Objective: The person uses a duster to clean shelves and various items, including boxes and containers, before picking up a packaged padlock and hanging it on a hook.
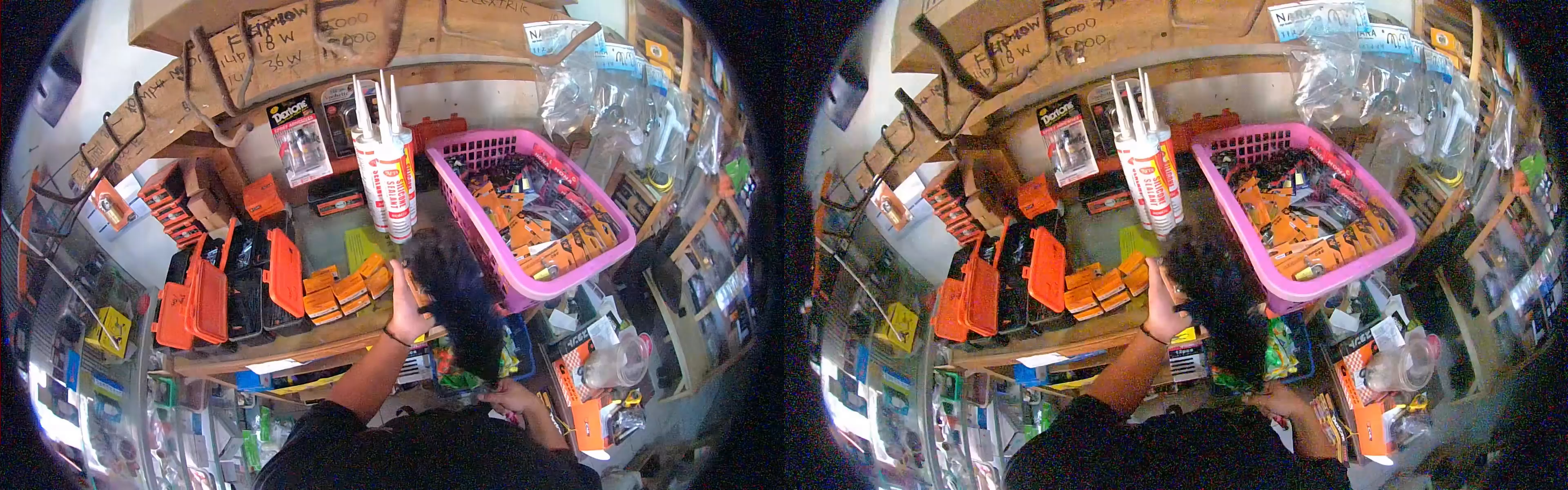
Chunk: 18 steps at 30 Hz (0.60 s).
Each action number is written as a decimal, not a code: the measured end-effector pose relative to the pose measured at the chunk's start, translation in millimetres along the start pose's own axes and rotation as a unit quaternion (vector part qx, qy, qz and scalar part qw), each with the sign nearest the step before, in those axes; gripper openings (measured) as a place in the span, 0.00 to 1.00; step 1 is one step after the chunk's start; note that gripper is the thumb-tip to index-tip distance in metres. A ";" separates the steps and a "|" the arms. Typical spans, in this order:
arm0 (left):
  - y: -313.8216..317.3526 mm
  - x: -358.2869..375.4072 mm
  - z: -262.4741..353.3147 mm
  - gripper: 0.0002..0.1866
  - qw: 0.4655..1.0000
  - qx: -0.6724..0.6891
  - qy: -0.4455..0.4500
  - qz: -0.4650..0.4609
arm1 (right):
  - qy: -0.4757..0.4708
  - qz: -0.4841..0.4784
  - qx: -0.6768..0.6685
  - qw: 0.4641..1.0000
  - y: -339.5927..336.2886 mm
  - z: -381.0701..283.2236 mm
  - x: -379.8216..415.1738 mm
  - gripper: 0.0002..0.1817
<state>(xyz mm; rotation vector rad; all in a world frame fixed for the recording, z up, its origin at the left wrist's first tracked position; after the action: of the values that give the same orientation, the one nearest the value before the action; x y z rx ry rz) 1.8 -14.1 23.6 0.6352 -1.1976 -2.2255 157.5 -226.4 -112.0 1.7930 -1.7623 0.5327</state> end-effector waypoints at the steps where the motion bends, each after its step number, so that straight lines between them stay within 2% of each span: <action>1: -8.7 -1.6 -4.3 0.32 1.000 0.000 -0.001 0.000 | 0.001 0.000 -0.001 1.000 -0.9 3.8 -1.6 0.16; 3: -35.8 -5.8 -15.6 0.37 0.980 0.144 -0.015 -0.135 | -0.034 -0.053 0.042 0.997 -3.8 11.6 -6.6 0.16; 4: -37.4 -7.6 -13.7 0.38 0.985 0.099 -0.054 -0.133 | -0.035 -0.053 0.043 0.997 -4.7 10.1 -6.5 0.16; 5: -38.6 -6.2 -12.9 0.38 0.985 0.100 -0.054 -0.132 | -0.026 -0.001 0.040 0.999 -6.4 7.7 -6.0 0.15; 6: -13.8 0.3 -2.5 0.36 0.999 0.015 -0.027 -0.037 | -0.017 0.051 0.038 0.998 -7.5 5.5 -4.8 0.15; 7: -1.4 4.3 3.3 0.34 0.996 -0.070 -0.001 0.060 | -0.015 0.050 0.038 0.998 -5.9 2.0 -3.0 0.15; 9: -18.9 -2.6 -5.3 0.34 0.999 -0.041 -0.014 0.028 | -0.009 -0.027 0.033 0.999 3.7 -8.5 3.2 0.14; 11: -34.3 -4.1 -14.6 0.36 0.996 0.083 0.010 -0.029 | -0.009 -0.028 0.079 0.996 12.8 -27.9 18.4 0.14; 12: -87.1 -24.2 -29.2 0.40 0.983 0.057 -0.034 -0.173 | -0.008 -0.031 0.127 0.991 14.7 -33.6 22.2 0.14; 13: -64.4 -16.8 -22.0 0.40 0.983 0.056 -0.034 -0.174 | -0.009 -0.031 0.128 0.991 7.8 -23.6 13.8 0.14; 15: 3.5 5.3 1.2 0.41 0.998 -0.056 0.004 0.038 | -0.034 0.019 0.013 0.999 -11.5 8.4 -8.2 0.15; 16: 3.4 -2.6 -1.6 0.44 0.995 -0.077 0.042 0.039 | -0.038 0.015 -0.026 0.999 -2.5 -4.3 -0.4 0.16; 17: -0.5 -2.4 -1.7 0.44 0.995 -0.078 0.040 0.040 | -0.037 0.015 -0.028 0.999 0.9 -4.7 1.2 0.16; 18: -3.4 -2.0 -1.8 0.42 0.998 0.041 0.007 -0.056 | -0.020 0.000 0.021 1.000 3.5 -4.2 2.2 0.16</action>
<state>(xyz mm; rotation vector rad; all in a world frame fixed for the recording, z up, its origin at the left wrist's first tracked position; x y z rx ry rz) 3.6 -12.2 20.1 0.7660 -1.2800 -2.2701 154.7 -225.3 -107.0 1.8444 -1.7899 0.5398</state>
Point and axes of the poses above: each hand's wrist, its own x-axis away from the middle knuckle, its own y-axis out of the palm, z = x × y, the point moved 1 cm from there along -x, towards the middle knuckle, and after that the axes turned 12 degrees about -x, right-handed, at the moved point
